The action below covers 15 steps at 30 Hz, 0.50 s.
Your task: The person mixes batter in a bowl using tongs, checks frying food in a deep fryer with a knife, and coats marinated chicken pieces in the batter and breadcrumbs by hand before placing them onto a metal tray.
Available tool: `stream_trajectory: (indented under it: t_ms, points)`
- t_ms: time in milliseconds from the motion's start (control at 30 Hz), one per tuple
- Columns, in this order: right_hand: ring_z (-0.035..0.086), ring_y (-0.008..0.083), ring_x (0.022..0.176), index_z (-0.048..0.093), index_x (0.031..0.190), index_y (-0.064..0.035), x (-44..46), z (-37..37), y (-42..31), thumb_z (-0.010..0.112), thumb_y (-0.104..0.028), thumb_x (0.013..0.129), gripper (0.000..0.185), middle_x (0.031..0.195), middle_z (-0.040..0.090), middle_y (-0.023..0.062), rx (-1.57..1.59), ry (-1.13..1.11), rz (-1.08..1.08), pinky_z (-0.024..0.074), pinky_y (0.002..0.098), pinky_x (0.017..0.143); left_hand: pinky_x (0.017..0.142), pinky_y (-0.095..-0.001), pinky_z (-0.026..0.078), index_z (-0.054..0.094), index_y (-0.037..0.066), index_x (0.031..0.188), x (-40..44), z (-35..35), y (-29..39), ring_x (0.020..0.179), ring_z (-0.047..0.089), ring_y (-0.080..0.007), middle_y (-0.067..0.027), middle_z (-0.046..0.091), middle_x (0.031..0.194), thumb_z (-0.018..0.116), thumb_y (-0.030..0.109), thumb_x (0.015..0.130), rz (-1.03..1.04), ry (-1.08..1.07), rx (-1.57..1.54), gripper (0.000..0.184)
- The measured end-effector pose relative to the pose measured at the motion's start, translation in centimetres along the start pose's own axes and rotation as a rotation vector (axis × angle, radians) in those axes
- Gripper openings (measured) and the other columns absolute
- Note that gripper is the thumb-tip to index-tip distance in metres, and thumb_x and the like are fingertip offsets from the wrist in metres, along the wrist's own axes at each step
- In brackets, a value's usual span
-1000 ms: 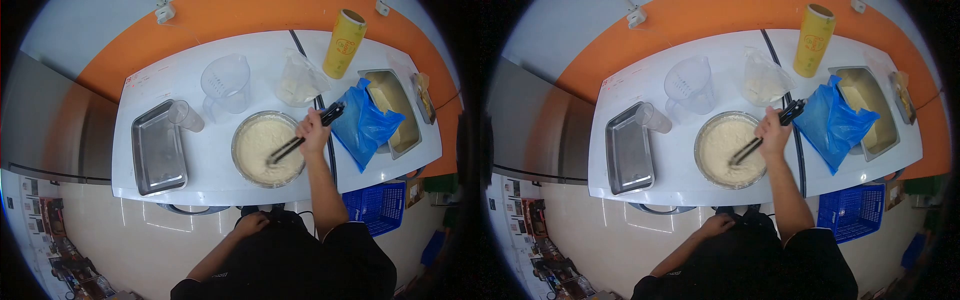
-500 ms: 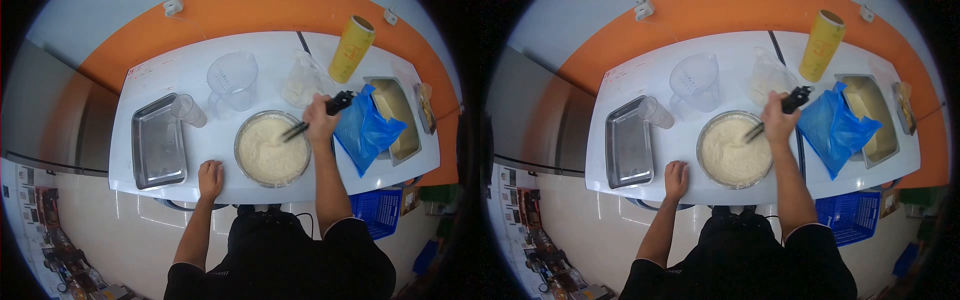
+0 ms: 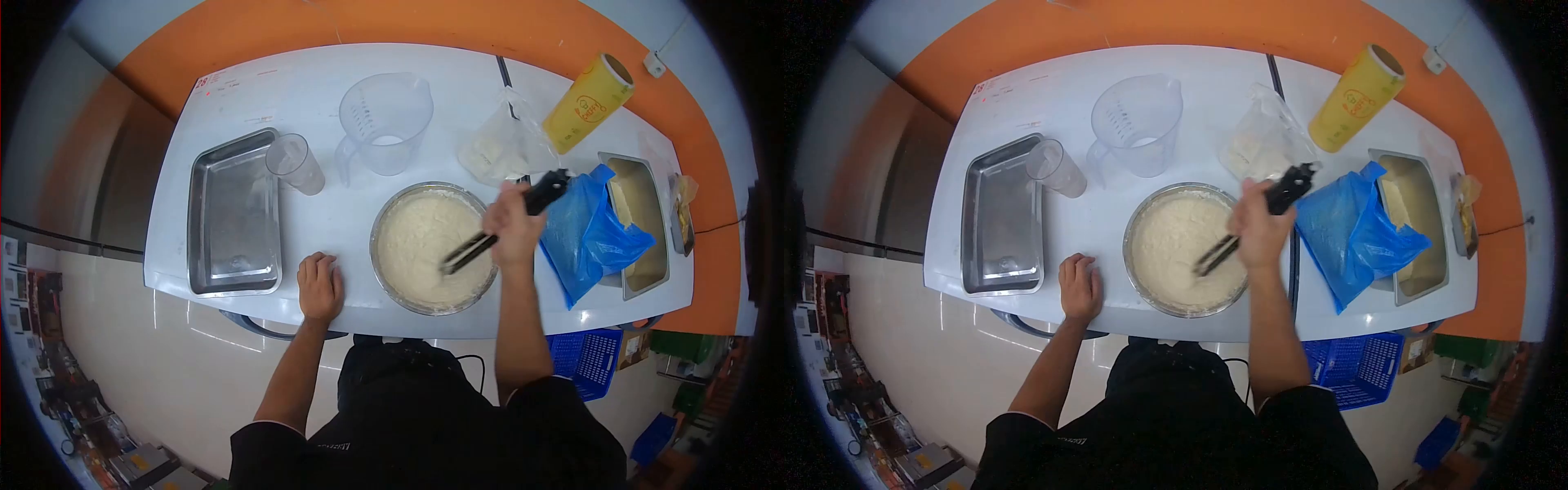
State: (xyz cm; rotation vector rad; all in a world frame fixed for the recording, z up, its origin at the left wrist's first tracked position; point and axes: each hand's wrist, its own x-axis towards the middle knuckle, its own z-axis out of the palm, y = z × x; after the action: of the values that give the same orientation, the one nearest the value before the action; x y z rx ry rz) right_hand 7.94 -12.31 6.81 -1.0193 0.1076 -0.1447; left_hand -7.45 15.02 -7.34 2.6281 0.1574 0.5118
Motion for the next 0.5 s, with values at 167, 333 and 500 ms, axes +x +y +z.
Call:
stream_trajectory:
  t_ms: [167, 333, 500]
  points:
    - [0.037, 0.0084, 0.04, 0.042, 0.071, -0.0096, 2.6, 1.9, 0.8, 0.061, -0.008, 0.09, 0.027, 0.053, 0.038, -0.0019, -0.03, 0.062, -0.16, 0.0301, 0.0263, 0.036, 0.092, -0.0455, 0.039, 0.056, 0.004, 0.107, 0.1, 0.0, 0.2, 0.106, 0.05, -0.0352, -0.0157, 0.054, 0.109, 0.059, 0.007, 0.082, 0.023, 0.025, 0.024, 0.026]
    - [0.032, 0.007, 0.039, 0.043, 0.072, -0.0125, 0.7, 0.3, -0.3, 0.06, -0.011, 0.091, 0.025, 0.053, 0.035, -0.0033, -0.054, 0.035, 0.057, 0.0284, 0.0268, 0.038, 0.091, -0.045, 0.04, 0.056, 0.005, 0.106, 0.1, -0.2, -0.1, 0.104, 0.051, -0.0341, -0.0142, 0.054, 0.108, 0.061, 0.007, 0.08, 0.011, 0.054, 0.017, 0.026]
    - [0.03, 0.0074, 0.041, 0.042, 0.074, -0.0113, 2.6, 2.0, 2.0, 0.059, -0.009, 0.092, 0.025, 0.053, 0.032, -0.0032, 0.069, 0.098, -0.205, 0.0287, 0.0258, 0.039, 0.09, -0.0449, 0.04, 0.056, 0.005, 0.106, 0.2, 0.1, -0.4, 0.105, 0.051, -0.0338, -0.0137, 0.054, 0.109, 0.061, 0.006, 0.079, 0.021, 0.054, 0.005, 0.027]
